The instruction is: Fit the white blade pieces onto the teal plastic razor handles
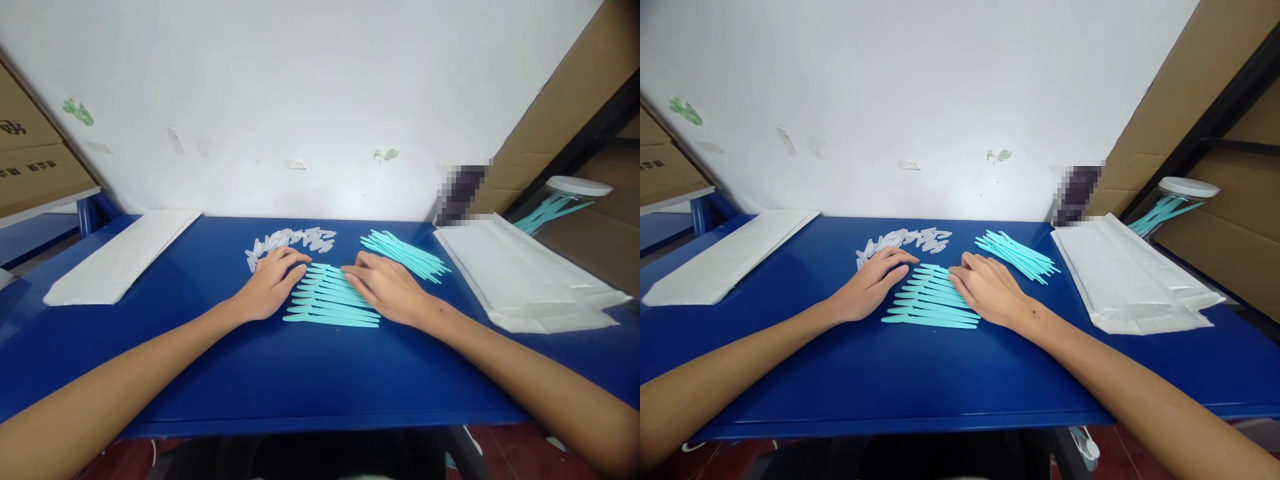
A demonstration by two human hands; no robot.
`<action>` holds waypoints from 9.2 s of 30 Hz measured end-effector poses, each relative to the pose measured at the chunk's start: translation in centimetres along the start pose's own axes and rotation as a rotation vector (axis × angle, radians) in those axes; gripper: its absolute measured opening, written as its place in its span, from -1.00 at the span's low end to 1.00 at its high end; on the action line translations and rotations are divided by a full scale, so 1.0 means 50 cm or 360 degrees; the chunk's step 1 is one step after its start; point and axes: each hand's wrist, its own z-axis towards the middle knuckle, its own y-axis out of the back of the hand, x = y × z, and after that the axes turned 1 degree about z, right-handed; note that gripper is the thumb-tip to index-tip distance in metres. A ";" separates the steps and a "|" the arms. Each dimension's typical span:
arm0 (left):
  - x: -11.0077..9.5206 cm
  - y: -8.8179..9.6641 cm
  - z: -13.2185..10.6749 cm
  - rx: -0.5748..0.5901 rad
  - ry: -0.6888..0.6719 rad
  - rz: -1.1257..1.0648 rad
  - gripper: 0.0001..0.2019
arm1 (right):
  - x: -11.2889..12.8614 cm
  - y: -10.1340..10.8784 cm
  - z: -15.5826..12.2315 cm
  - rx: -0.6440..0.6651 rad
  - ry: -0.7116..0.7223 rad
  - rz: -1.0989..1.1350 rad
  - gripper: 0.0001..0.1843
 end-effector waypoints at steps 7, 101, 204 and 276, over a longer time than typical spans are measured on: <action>0.002 0.001 -0.002 0.0016 -0.0008 0.0005 -0.57 | -0.060 0.034 0.001 0.0074 -0.0711 -0.0488 -0.64; 0.032 0.004 0.008 0.0071 -0.0201 0.0524 -0.57 | 0.032 0.019 -0.028 0.0199 0.0385 0.0298 -0.40; 0.040 0.018 0.069 0.0123 -0.0491 0.1298 -0.69 | -0.107 0.010 -0.006 -0.0914 0.0066 0.0293 -0.78; 0.083 0.050 0.061 -0.0116 -0.0242 0.1471 -0.66 | -0.071 -0.009 0.007 0.0077 -0.0189 0.0748 -0.65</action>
